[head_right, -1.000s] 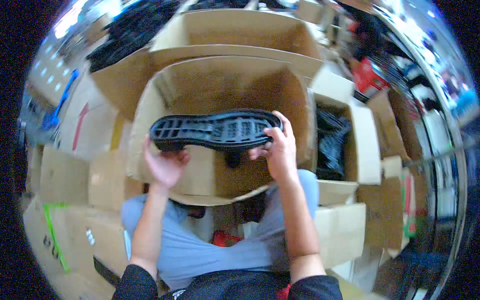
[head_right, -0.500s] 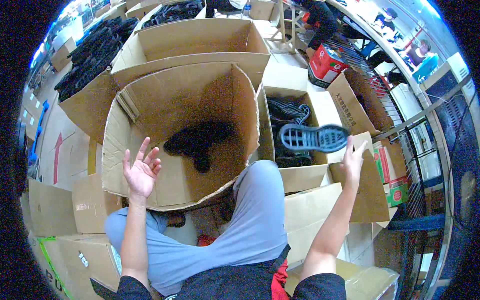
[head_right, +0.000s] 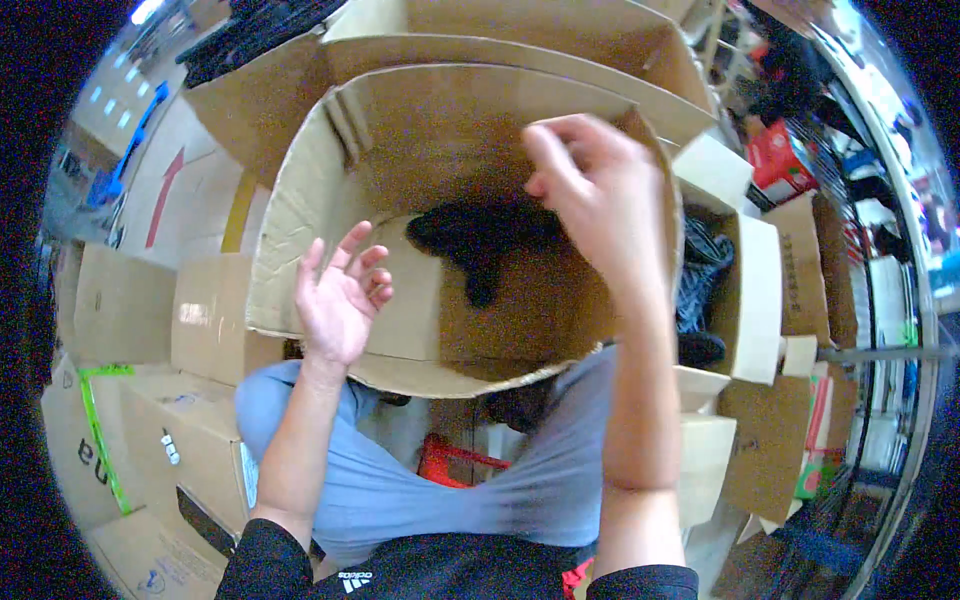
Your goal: Inspecting and sorting rubber shoe soles from large cardboard boxes in a factory environment.
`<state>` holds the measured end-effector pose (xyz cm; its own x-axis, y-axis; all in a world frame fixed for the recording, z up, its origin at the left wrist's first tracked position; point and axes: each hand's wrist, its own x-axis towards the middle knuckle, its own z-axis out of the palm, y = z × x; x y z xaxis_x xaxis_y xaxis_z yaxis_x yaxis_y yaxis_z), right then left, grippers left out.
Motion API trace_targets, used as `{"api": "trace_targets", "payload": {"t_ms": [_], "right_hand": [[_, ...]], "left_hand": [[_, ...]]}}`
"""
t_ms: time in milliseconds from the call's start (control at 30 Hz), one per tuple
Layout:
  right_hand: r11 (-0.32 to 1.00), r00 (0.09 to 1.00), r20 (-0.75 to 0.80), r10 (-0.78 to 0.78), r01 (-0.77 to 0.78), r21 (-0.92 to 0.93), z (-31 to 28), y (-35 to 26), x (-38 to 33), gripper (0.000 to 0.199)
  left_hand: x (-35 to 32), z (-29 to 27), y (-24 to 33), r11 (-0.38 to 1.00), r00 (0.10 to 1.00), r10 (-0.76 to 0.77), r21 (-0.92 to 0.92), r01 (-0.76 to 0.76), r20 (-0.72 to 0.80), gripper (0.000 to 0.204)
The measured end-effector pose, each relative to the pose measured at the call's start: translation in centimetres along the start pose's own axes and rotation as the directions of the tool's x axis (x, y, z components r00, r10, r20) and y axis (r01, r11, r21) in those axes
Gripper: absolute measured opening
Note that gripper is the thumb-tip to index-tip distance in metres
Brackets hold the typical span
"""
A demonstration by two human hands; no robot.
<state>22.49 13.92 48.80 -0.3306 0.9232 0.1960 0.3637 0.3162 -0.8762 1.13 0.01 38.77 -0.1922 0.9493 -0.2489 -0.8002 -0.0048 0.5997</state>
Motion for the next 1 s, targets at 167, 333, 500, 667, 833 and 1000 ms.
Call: {"api": "trace_targets", "payload": {"t_ms": [167,333,500,667,833,1000], "right_hand": [[0.912,0.915,-0.045,0.401,-0.403,-0.072,12.6,29.3,6.0,0.045],[0.750,0.879,0.014,0.476,-0.397,-0.529,20.3,34.4,0.2,0.066],[0.431,0.878,0.000,0.478,-0.235,-0.871,19.2,36.5,3.8,0.079],[0.296,0.884,0.350,0.310,0.261,-0.919,18.9,39.4,6.9,0.089],[0.918,0.359,0.853,0.379,-0.264,-0.297,12.7,39.0,8.4,0.109],[0.634,0.620,0.423,0.660,-0.159,-0.757,17.8,32.3,2.7,0.089]], "left_hand": [[0.6,0.5,-1.6,0.963,0.974,-0.219,-0.178,0.205,-0.064,0.044],[-0.7,0.2,-0.3,0.961,0.951,-0.262,-0.138,0.241,-0.166,0.038],[-0.6,0.4,0.1,0.963,0.950,-0.266,-0.092,0.254,-0.163,0.035],[-0.2,0.4,-1.8,0.917,0.910,-0.397,-0.088,0.389,-0.121,0.028],[-0.3,0.1,-2.8,0.922,0.919,-0.383,0.016,0.386,-0.095,0.025],[-0.6,0.6,-3.5,0.925,0.923,-0.366,0.061,0.375,-0.123,0.025]]}}
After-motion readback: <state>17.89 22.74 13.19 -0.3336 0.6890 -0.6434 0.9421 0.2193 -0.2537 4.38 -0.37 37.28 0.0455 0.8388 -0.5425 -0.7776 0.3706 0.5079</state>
